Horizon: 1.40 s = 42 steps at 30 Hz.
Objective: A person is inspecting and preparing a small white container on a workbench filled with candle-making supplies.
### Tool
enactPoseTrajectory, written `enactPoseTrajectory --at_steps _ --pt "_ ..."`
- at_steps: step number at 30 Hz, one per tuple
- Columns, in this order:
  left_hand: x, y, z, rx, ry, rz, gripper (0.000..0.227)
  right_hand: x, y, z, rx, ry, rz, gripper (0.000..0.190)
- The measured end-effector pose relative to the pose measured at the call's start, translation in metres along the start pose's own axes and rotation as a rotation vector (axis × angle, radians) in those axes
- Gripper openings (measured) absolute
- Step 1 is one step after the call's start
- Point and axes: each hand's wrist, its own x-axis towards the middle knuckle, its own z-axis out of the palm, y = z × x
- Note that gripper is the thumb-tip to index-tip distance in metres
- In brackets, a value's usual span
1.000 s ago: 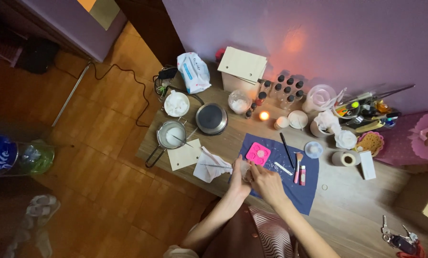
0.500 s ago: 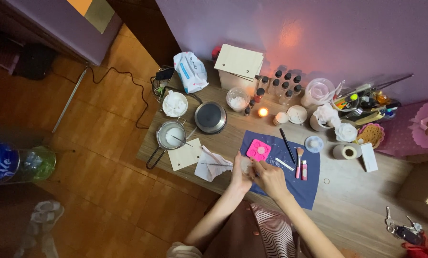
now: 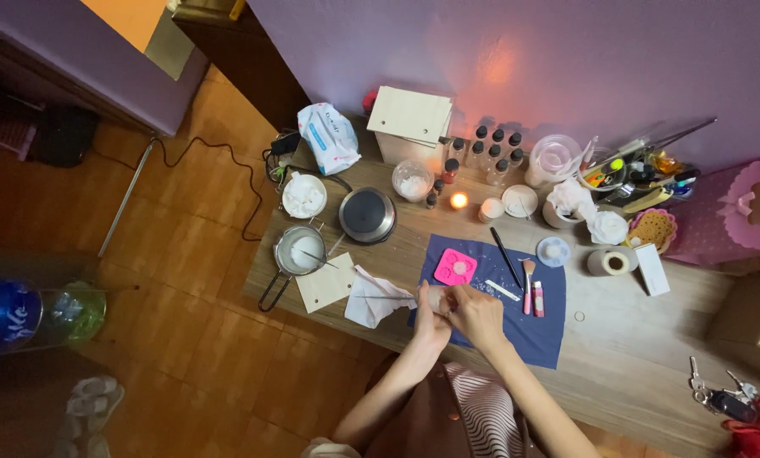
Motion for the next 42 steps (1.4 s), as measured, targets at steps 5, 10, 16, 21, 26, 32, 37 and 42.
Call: enactPoseTrajectory --at_steps 5,10,16,21,26,32,37,42 --pt "-0.021 0.008 0.02 0.026 -0.021 0.01 0.043 0.008 -0.005 -0.013 0.107 -0.011 0.085 0.02" --pt "-0.023 0.003 0.015 0.076 -0.066 -0.08 0.043 0.003 0.006 -0.011 0.134 -0.108 0.109 0.023" --pt "-0.026 -0.013 0.008 0.029 -0.023 -0.199 0.039 -0.006 0.012 -0.016 0.08 -0.343 0.209 0.063" --pt "-0.004 -0.031 -0.023 0.138 -0.003 -0.384 0.048 -0.024 0.027 0.005 0.044 -0.529 0.067 0.021" --pt "0.013 -0.035 -0.037 0.248 0.001 -0.403 0.068 -0.037 0.037 0.008 0.04 -0.462 0.058 0.02" --pt "0.014 -0.002 -0.049 0.289 -0.029 -0.07 0.041 -0.071 0.078 0.021 -0.049 -0.559 0.175 0.018" --pt "0.004 0.026 -0.04 0.125 -0.142 0.067 0.021 -0.099 0.104 0.023 -0.111 -0.571 0.301 0.02" --pt "-0.046 0.031 0.01 0.471 -0.154 0.134 0.053 -0.092 0.109 0.018 -0.049 -0.569 0.418 0.028"
